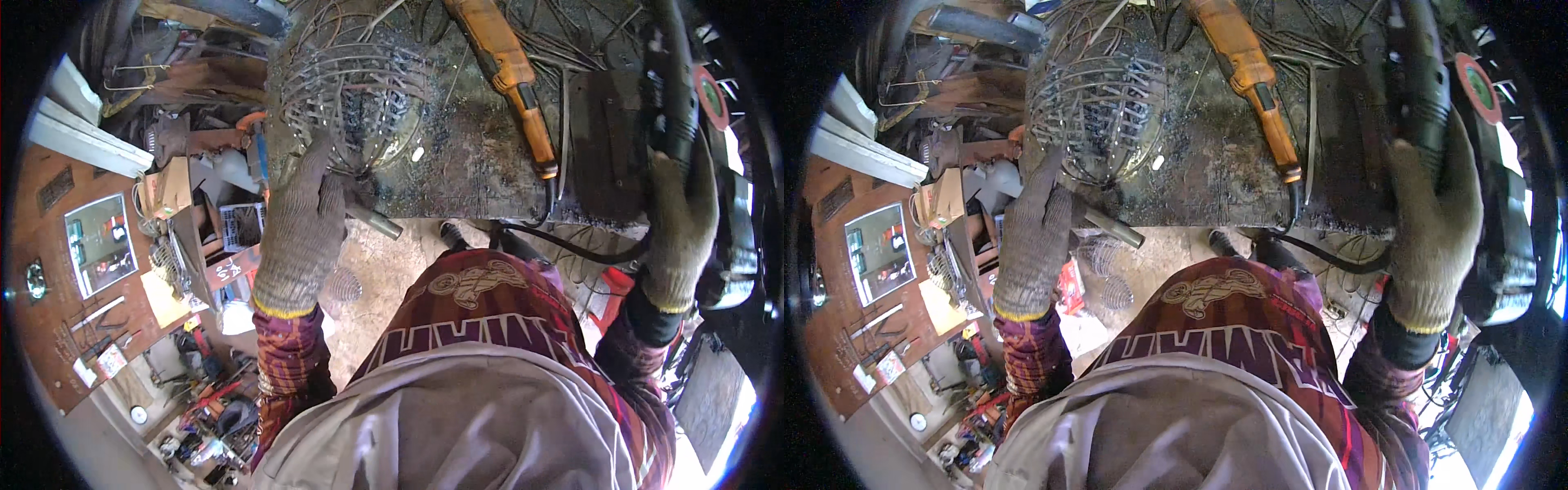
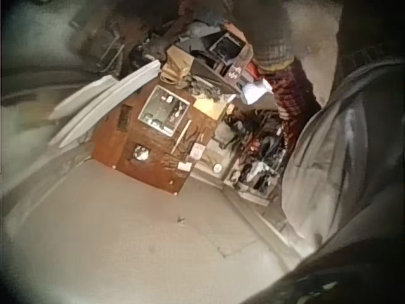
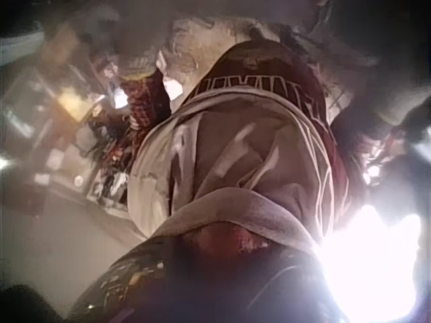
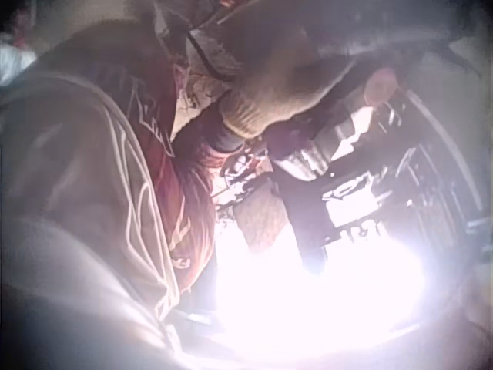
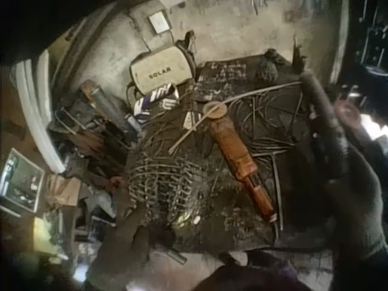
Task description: The person welds metal rods into a spherical wire cage structure on a workbench, uses a hammer to shape the metal, and adjusts the structure by hand while wearing protective gloves and an apron.
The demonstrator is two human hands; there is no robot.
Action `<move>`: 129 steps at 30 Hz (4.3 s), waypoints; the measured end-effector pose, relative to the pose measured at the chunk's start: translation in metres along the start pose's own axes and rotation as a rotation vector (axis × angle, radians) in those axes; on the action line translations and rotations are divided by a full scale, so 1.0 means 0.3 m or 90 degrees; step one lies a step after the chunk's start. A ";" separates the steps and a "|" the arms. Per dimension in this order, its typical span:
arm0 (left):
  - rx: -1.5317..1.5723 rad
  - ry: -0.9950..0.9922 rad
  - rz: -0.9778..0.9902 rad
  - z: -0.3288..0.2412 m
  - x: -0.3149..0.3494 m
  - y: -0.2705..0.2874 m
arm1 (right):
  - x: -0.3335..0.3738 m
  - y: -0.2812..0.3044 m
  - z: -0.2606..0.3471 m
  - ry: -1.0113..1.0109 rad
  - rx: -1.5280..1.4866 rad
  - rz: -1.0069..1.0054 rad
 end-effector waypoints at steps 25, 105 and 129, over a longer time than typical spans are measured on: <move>0.015 0.117 0.098 0.024 0.015 -0.035 | 0.034 0.002 -0.185 -0.071 0.045 0.076; 0.048 0.196 0.091 0.021 0.023 -0.039 | 0.026 -0.119 -0.203 -0.155 0.061 0.188; 0.021 0.207 0.107 0.032 0.019 -0.046 | -0.030 -0.089 -0.204 -0.103 0.052 0.176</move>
Point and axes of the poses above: each hand's wrist, its own x-axis away from the middle knuckle, its own y-axis out of the back of the hand, z = x × y, the point moved 10 cm from there along -x, towards the middle knuckle, and after that the axes turned 15 degrees about -z, right-handed, at the moved point
